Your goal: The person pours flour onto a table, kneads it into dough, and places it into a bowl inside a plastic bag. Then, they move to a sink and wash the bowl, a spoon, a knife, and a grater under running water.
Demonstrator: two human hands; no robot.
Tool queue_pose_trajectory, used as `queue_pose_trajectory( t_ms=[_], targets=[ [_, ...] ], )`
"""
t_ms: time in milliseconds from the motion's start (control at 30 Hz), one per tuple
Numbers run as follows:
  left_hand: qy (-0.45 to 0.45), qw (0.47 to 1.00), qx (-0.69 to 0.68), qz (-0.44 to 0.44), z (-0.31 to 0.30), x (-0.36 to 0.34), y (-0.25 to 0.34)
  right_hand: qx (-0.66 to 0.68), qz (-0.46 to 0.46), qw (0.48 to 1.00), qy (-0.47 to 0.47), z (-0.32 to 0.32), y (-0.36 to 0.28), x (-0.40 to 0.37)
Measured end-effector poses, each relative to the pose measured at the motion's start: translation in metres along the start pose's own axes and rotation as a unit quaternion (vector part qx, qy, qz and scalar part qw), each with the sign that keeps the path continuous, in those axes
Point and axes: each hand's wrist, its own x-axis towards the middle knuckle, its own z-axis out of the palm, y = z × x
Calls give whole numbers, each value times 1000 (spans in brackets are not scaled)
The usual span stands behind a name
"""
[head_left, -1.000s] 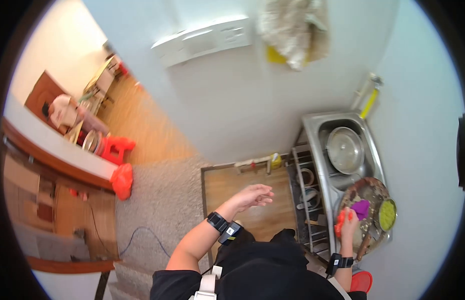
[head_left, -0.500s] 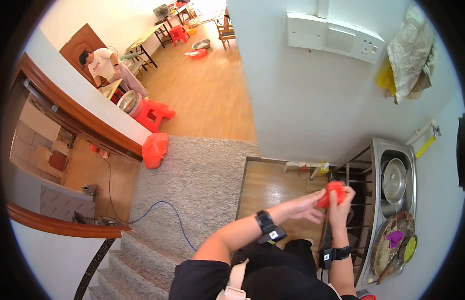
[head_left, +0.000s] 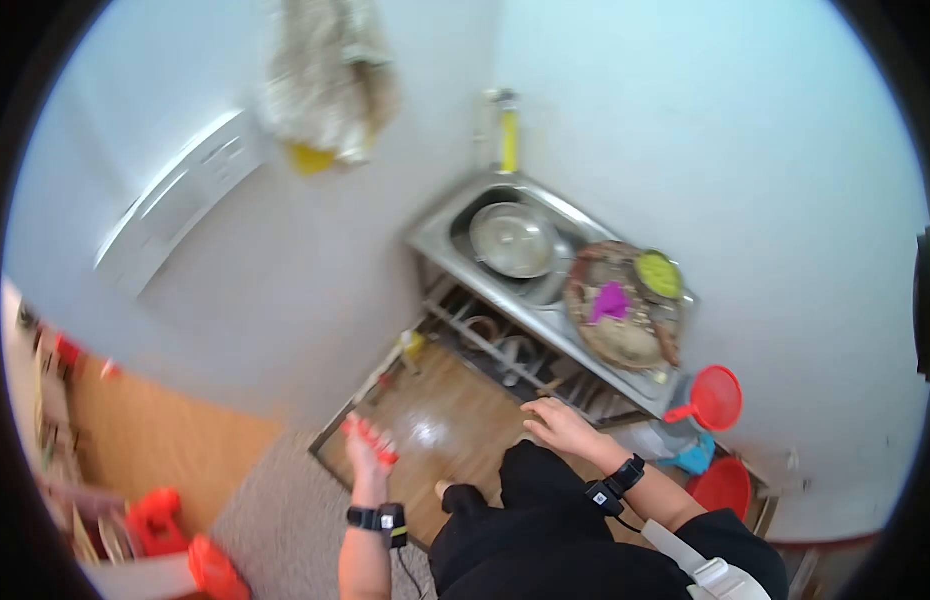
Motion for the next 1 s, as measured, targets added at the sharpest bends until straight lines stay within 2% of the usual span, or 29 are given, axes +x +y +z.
queue_pose_trajectory(
  t_ms=[67,133,200,233,267,333,400,467,533,600,667,800,867,933,1000],
  targets=[
    [21,999,18,-18,14,4,-9,17,67,997,29,-17,31,-31],
    [-1,997,54,-48,36,5,-17,44,111,992,46,-36,56,-54],
    [36,990,91,-103,76,-1,-23,201,245,944,95,-55,87,-68],
    [33,986,118,-112,88,1,-28,198,214,947,133,-60,115,-74],
    [32,986,122,-111,97,5,-34,339,238,895,168,-59,150,-78],
    [10,979,148,-138,108,14,-44,434,299,823,214,-100,180,-72],
    [-8,974,186,-131,121,28,-56,506,334,744,282,-143,205,-58],
    [-14,965,226,-130,139,33,-71,527,352,702,325,-170,242,-44],
    [-23,934,350,-67,187,41,-104,570,370,676,285,-197,278,-26],
    [-2,945,321,-67,212,43,-125,603,381,657,245,-203,293,-16],
    [-39,929,361,-75,222,52,-145,629,403,633,202,-205,303,-5],
    [-43,915,399,-37,250,58,-178,662,422,589,191,-205,316,-2],
    [-50,917,393,-55,276,61,-189,656,434,589,184,-205,326,-5],
    [-138,867,473,-68,293,77,-204,649,444,590,182,-208,328,-8],
    [-208,788,579,-27,315,93,-230,646,428,606,177,-220,315,-14]
  ],
)
